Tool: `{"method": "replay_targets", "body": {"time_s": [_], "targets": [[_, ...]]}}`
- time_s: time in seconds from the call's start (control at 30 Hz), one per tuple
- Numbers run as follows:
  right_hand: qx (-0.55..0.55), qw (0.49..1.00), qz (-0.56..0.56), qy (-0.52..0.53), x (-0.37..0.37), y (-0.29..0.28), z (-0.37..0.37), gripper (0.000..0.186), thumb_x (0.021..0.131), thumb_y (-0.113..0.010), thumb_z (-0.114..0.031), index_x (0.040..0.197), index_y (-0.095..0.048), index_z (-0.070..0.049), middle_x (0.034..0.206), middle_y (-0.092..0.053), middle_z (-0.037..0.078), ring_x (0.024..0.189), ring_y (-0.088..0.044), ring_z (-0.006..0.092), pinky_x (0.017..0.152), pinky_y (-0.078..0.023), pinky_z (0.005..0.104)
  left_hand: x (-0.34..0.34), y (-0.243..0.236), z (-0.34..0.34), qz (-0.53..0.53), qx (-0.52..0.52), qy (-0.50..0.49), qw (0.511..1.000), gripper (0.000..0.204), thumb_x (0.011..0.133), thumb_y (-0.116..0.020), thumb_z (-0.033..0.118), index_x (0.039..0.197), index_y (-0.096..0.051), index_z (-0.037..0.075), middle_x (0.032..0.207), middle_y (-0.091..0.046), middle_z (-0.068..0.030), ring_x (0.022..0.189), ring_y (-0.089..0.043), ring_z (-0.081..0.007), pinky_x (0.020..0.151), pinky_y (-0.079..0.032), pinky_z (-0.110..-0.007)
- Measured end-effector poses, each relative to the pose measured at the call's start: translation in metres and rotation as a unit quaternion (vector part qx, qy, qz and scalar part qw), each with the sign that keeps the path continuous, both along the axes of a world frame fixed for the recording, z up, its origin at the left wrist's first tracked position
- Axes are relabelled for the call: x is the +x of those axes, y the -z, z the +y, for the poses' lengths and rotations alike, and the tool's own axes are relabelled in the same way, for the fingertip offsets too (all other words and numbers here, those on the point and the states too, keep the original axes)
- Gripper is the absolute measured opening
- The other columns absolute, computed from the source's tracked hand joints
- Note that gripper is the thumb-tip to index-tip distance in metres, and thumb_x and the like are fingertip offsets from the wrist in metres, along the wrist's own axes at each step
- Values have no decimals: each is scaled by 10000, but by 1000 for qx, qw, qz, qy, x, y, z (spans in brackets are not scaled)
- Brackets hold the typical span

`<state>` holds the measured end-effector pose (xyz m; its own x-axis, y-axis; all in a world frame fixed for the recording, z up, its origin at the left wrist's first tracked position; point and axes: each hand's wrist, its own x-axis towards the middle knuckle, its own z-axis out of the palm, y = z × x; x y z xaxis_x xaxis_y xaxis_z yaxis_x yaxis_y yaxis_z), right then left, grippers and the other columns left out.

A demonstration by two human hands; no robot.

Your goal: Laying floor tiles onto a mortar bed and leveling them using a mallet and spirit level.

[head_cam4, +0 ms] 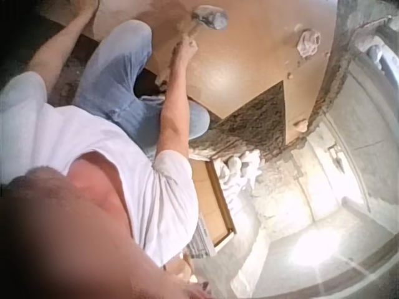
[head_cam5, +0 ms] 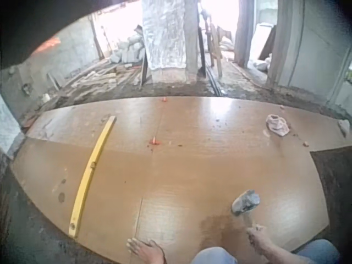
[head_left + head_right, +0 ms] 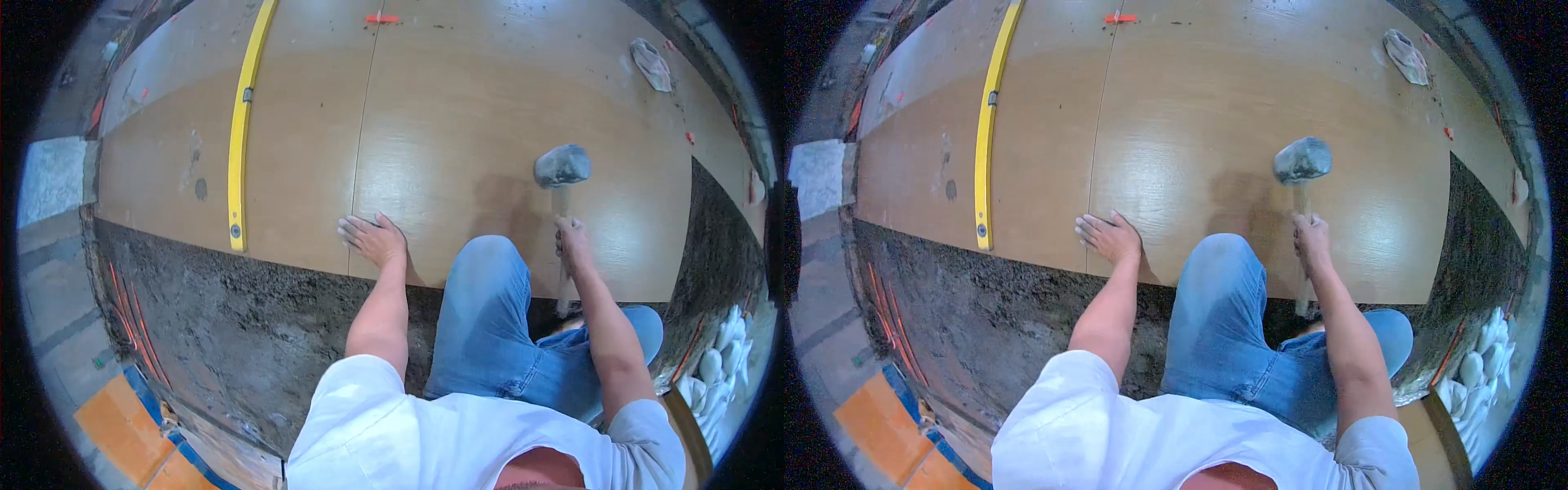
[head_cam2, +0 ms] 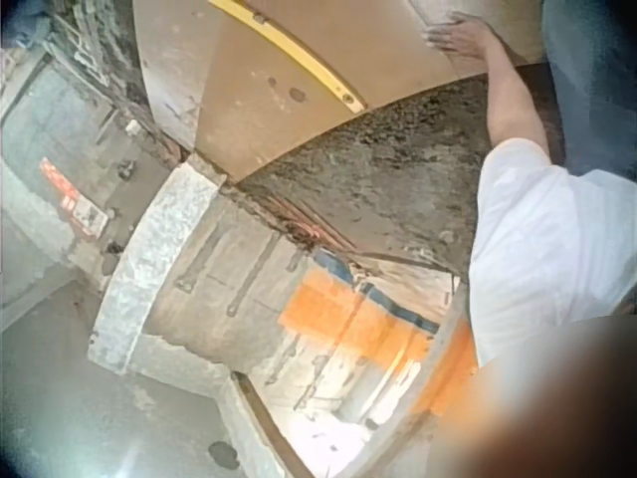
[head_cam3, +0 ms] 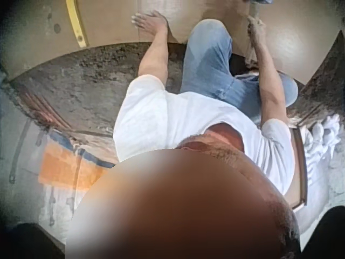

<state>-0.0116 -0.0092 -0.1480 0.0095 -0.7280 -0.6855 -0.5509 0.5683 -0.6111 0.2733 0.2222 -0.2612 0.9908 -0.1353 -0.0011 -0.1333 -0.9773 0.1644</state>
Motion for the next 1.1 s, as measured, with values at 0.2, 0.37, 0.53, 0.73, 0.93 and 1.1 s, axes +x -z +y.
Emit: {"method": "replay_targets", "body": {"time_s": [0.2,0.37,0.53,0.73,0.93,1.1], "targets": [[-312,948,66,-20,33,41,-4,312,869,-627,-293,878,-604,18,725,-630,130,633,-600,260,609,-483,410,-2,1,2,-6,-8,8,1000,699,971,-411,401,1435,-256,-98,1529,-211,-267,1436,-151,-409,1171,-116,-508],[-244,965,90,3,36,64,-6,382,876,-603,-304,977,-608,64,828,-661,204,774,-633,330,738,-479,439,-3,0,0,-9,-7,8,1000,689,969,-410,388,1428,-269,-106,1530,-207,-267,1437,-151,-405,1175,-120,-492],[-195,976,95,21,24,69,-11,402,874,-609,-307,1018,-598,68,886,-663,222,863,-642,349,783,-471,435,-3,-4,-1,-9,-9,4,1000,681,969,-413,380,1421,-276,-111,1522,-220,-276,1434,-162,-407,1175,-120,-491],[-164,980,107,-29,-5,64,-7,398,892,-593,-295,1036,-592,77,937,-653,254,925,-626,387,824,-458,441,-2,-5,-2,9,2,3,1000,658,982,-392,365,1431,-274,-101,1523,-224,-277,1433,-170,-407,1173,-101,-499],[-185,963,126,-151,-24,81,4,428,912,-559,-299,1044,-568,108,941,-636,316,929,-610,461,826,-456,475,-3,5,2,-15,-27,-8,999,649,957,-441,334,1446,-278,-60,1533,-216,-259,1429,-160,-429,1171,-84,-523],[-249,938,173,-169,-30,105,-3,431,906,-540,-306,1048,-570,101,945,-629,325,906,-613,474,787,-470,483,0,4,-1,26,19,-14,999,664,968,-406,382,1477,-242,-11,1543,-229,-221,1433,-153,-425,1166,-96,-521]]}}
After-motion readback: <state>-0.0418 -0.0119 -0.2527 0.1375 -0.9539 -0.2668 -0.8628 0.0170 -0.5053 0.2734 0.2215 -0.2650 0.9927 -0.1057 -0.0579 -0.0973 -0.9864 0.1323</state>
